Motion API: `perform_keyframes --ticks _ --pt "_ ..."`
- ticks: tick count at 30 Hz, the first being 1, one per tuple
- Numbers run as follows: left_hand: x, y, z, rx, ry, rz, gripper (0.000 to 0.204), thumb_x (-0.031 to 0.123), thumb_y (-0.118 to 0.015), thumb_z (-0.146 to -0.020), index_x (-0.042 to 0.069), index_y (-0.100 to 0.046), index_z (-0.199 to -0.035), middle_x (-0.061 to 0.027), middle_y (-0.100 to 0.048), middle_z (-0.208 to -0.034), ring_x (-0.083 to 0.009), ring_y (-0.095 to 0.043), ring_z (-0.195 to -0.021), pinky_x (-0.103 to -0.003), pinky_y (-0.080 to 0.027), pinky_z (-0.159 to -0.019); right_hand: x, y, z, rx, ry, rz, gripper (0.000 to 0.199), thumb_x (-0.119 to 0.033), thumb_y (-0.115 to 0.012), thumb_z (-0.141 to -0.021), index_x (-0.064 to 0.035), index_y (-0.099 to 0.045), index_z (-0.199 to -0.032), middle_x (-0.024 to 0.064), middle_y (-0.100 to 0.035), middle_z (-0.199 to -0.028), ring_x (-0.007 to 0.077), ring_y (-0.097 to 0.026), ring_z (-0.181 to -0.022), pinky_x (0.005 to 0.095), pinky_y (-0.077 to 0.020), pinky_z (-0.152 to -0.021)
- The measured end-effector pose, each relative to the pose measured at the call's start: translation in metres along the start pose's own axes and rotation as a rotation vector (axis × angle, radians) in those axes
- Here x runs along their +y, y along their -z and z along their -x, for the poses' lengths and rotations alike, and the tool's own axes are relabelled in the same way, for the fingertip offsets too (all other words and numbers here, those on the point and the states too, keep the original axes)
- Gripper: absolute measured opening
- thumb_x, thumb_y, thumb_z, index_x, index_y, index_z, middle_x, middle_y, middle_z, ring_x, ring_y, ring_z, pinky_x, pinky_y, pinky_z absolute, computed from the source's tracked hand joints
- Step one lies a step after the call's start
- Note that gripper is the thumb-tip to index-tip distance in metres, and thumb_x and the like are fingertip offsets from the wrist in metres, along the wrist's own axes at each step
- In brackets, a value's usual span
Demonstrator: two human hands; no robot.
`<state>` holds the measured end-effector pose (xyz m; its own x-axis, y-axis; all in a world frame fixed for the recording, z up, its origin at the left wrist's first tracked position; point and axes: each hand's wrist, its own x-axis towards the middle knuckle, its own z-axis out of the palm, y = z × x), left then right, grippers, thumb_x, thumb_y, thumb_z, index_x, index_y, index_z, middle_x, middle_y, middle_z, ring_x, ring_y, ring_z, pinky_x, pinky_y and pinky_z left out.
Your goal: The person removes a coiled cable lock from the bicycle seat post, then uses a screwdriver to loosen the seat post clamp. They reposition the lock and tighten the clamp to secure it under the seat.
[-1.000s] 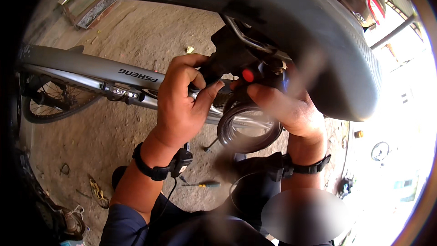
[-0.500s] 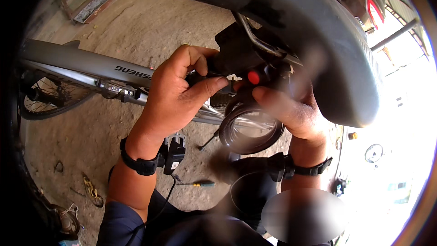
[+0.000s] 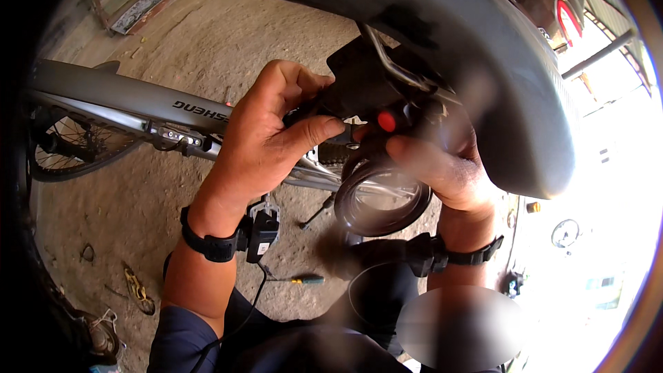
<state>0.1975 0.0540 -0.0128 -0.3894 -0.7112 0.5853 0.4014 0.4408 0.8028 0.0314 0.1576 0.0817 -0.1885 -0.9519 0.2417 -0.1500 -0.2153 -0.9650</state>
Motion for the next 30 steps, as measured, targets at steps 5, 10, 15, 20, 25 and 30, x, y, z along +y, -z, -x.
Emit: perform_keyframes --ticks 5,10,15,20,25,30 --pt "0.002 0.003 -0.002 -0.048 0.076 0.014 0.046 0.006 -0.081 -0.088 0.000 -0.056 -0.125 -0.0069 -0.067 -0.112 -0.0135 -0.064 -0.104 -0.028 -0.051 -0.095 0.003 0.001 -0.001 0.008 0.016 0.005 0.068 -0.019 -0.073 -0.070 0.0125 -0.058 -0.128 0.0228 -0.072 -0.104 0.0305 -0.073 -0.090 0.0391 -0.0604 -0.083" --pt "0.004 0.004 -0.004 -0.049 0.027 -0.008 0.043 0.006 -0.081 -0.086 0.000 -0.062 -0.124 -0.0059 -0.069 -0.108 -0.0134 -0.065 -0.100 -0.028 -0.053 -0.091 0.004 0.009 -0.001 0.019 0.002 0.062 0.068 -0.020 -0.073 -0.071 0.0126 -0.058 -0.128 0.0232 -0.071 -0.106 0.0309 -0.073 -0.091 0.0393 -0.0602 -0.084" --pt "0.004 0.007 -0.007 -0.055 -0.031 -0.081 0.040 0.006 -0.083 -0.084 0.000 -0.065 -0.119 -0.0053 -0.071 -0.105 -0.0131 -0.066 -0.096 -0.028 -0.053 -0.089 0.000 0.008 -0.003 -0.055 0.018 0.095 0.069 -0.022 -0.073 -0.073 0.0126 -0.056 -0.131 0.0235 -0.071 -0.109 0.0305 -0.072 -0.095 0.0388 -0.0596 -0.086" --pt "0.006 0.007 -0.009 -0.067 0.038 0.001 0.039 0.007 -0.084 -0.083 0.000 -0.066 -0.117 -0.0054 -0.071 -0.103 -0.0127 -0.066 -0.095 -0.029 -0.053 -0.088 -0.004 0.007 -0.003 -0.066 0.024 0.114 0.069 -0.022 -0.073 -0.074 0.0126 -0.056 -0.131 0.0232 -0.070 -0.110 0.0303 -0.072 -0.095 0.0391 -0.0595 -0.087" --pt "0.007 0.009 -0.010 -0.080 0.060 0.004 0.037 0.008 -0.084 -0.083 0.000 -0.067 -0.115 -0.0051 -0.071 -0.102 -0.0127 -0.067 -0.094 -0.029 -0.053 -0.088 -0.004 0.007 -0.003 -0.079 0.022 0.114 0.068 -0.021 -0.073 -0.075 0.0116 -0.056 -0.132 0.0228 -0.070 -0.111 0.0310 -0.072 -0.096 0.0399 -0.0594 -0.088" --pt "0.007 0.009 -0.010 -0.090 0.078 0.036 0.035 0.007 -0.083 -0.084 0.001 -0.067 -0.114 -0.0042 -0.071 -0.101 -0.0120 -0.065 -0.094 -0.028 -0.052 -0.087 -0.003 0.013 -0.004 -0.110 0.032 0.139 0.065 -0.021 -0.075 -0.077 0.0106 -0.057 -0.130 0.0218 -0.070 -0.111 0.0309 -0.072 -0.097 0.0400 -0.0592 -0.089"
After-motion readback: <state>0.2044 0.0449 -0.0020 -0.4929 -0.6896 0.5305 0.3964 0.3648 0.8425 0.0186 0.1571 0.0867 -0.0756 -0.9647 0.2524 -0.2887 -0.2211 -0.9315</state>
